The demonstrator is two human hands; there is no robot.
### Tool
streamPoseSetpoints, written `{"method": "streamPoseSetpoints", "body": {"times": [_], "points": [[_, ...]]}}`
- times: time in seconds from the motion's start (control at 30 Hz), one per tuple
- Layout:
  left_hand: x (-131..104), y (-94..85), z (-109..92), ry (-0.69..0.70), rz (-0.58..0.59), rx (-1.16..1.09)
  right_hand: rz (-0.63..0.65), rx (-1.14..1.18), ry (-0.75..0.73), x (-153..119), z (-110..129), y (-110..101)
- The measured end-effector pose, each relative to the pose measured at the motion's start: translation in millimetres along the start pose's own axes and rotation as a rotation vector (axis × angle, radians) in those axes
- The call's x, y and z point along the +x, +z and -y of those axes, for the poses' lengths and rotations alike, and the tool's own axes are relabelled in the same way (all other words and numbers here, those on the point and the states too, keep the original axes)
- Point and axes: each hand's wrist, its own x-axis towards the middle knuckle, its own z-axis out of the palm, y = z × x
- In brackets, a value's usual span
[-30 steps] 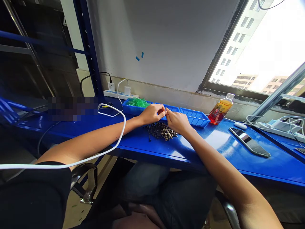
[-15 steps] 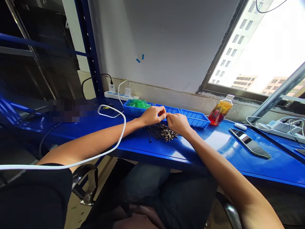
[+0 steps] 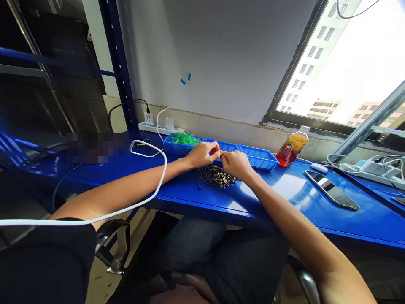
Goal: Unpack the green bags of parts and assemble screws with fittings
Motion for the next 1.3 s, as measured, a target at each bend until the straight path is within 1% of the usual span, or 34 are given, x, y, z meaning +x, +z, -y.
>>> {"method": "streamPoseSetpoints", "body": {"times": [0.33, 0.53, 0.67, 0.87, 1.07, 1.2, 1.3], "points": [[0.3, -2.2, -2.2, -0.011, 0.017, -0.02, -0.038, 0.057, -0.036, 1.1, -4.9, 2.5], [1.5, -5.0, 1.6, -0.025, 0.009, -0.031, -0.087, 0.124, -0.08, 2.0, -7.6, 0.3], [1.4, -5.2, 4.5, -0.022, 0.017, -0.031, -0.095, 0.126, -0.065, 3.2, -7.4, 0.6], [0.2, -5.4, 2.8, -0.017, 0.046, -0.001, -0.073, 0.111, -0.032, 2.8, -6.2, -0.6], [-0.2, -6.2, 3.8, 0.009, 0.065, 0.027, -0.098, 0.105, -0.025, 3.5, -8.5, 0.2], [0.2, -6.2, 5.9, 0.026, 0.076, 0.081, -0.111, 0.132, -0.047, 4.3, -9.9, 2.1], [0.0, -6.1, 7.3, 0.039, 0.09, 0.138, -0.122, 0.141, -0.029, 4.5, -9.5, 2.8]]}}
